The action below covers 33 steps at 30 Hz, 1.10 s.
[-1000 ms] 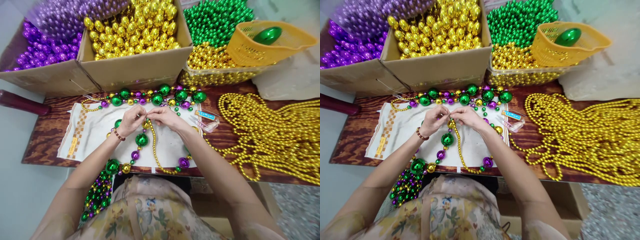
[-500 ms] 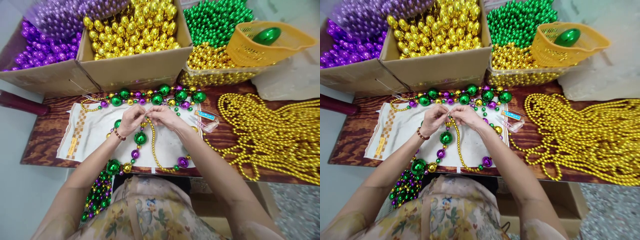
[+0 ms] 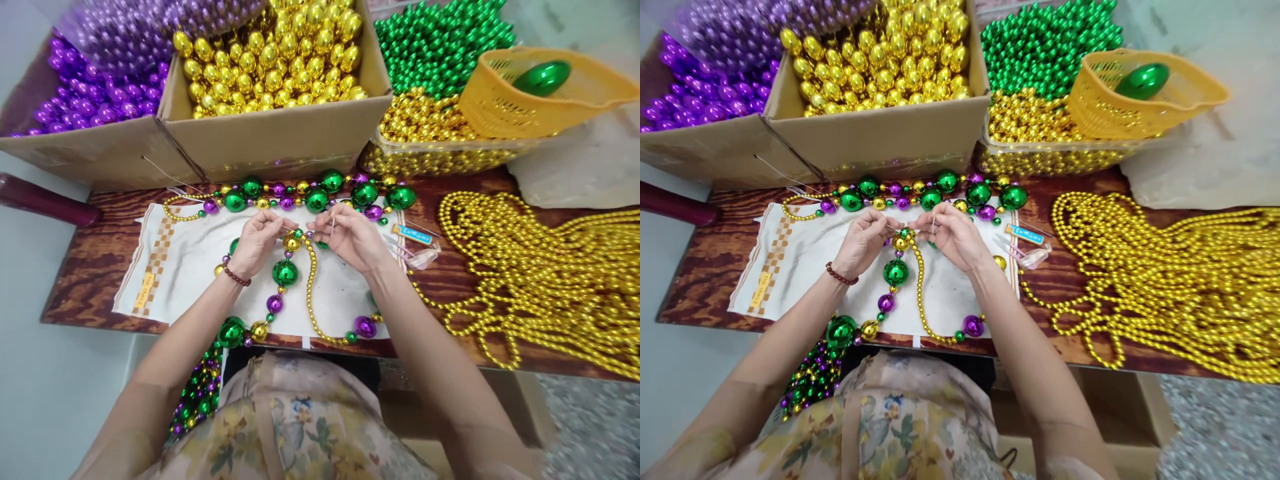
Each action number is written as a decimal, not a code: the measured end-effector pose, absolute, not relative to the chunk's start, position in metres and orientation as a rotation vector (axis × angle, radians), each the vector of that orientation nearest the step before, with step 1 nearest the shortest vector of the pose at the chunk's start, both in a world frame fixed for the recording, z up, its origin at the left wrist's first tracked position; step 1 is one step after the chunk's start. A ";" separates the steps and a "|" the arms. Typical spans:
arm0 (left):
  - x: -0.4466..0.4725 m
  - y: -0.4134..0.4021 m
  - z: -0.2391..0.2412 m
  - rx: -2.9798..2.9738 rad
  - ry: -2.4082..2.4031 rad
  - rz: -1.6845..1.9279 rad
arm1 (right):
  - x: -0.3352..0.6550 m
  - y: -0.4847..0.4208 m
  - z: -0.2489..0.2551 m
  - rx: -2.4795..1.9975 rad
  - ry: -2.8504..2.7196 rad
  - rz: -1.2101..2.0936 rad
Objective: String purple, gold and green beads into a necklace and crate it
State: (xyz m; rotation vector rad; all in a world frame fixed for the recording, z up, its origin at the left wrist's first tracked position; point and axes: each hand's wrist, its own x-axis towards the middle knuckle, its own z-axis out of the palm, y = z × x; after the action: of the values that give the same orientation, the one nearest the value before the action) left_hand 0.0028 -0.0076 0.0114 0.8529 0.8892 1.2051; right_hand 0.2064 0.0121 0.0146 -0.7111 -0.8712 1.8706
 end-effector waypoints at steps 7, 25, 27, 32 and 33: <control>0.009 -0.007 0.018 1.122 0.955 1.108 | 0.194 0.009 0.014 -0.805 -1.272 1.806; 0.014 0.013 0.031 1.238 0.910 0.904 | 0.200 0.039 0.046 -0.857 -2.069 0.880; 0.020 0.016 0.031 1.232 0.920 0.888 | 0.209 0.043 0.047 -0.908 -2.162 0.749; 0.028 0.021 0.029 1.138 1.035 0.916 | 0.288 0.034 0.048 -1.447 -2.192 0.533; 0.029 0.021 0.028 1.104 1.049 0.917 | 0.307 0.028 0.046 -1.607 -2.241 0.513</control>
State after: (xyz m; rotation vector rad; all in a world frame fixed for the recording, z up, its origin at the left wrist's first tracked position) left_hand 0.0292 0.0213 0.0279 1.1045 1.0494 0.9174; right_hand 0.3073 0.0282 0.0462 -1.6068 -2.2414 0.5128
